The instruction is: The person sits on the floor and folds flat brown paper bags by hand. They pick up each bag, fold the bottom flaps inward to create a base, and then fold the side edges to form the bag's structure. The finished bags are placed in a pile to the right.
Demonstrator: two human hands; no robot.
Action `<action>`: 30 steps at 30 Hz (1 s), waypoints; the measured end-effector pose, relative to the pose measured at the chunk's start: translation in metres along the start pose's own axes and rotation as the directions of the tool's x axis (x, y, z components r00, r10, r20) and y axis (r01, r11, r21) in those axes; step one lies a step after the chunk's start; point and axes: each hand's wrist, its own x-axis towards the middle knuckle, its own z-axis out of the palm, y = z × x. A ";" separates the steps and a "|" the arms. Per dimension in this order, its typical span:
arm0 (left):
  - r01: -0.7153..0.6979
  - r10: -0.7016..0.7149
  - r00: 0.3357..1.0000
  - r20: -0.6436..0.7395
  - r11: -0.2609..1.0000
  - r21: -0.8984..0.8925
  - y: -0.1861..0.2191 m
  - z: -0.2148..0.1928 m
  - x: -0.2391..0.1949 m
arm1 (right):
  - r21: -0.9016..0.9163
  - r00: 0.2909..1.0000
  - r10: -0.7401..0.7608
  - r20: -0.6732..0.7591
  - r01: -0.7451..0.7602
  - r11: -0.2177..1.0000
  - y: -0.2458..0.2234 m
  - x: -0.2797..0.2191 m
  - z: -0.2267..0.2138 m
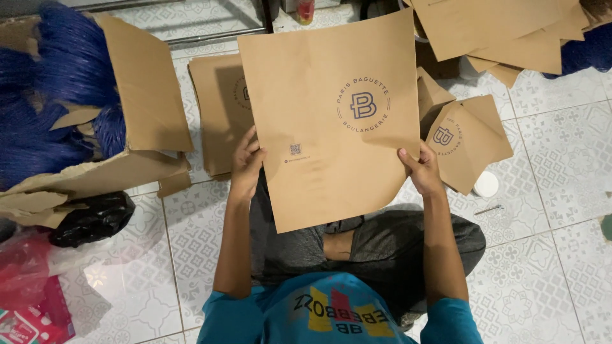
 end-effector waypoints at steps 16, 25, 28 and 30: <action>-0.044 0.044 0.999 0.006 0.997 0.057 0.023 0.012 -0.006 | -0.125 0.998 -0.025 0.062 0.032 0.992 -0.030 -0.007 0.023; -0.053 0.052 0.998 0.021 0.995 0.088 0.018 0.008 -0.007 | -0.165 0.997 -0.036 0.065 0.046 0.985 -0.027 -0.006 0.019; -0.058 0.056 0.998 0.023 0.995 0.082 0.021 0.007 -0.008 | -0.208 0.993 -0.049 0.109 0.071 0.976 -0.016 -0.002 0.010; -0.013 0.012 1.000 0.004 0.996 0.088 0.029 0.009 -0.010 | -0.236 0.989 -0.010 0.150 0.046 0.971 -0.001 0.004 -0.002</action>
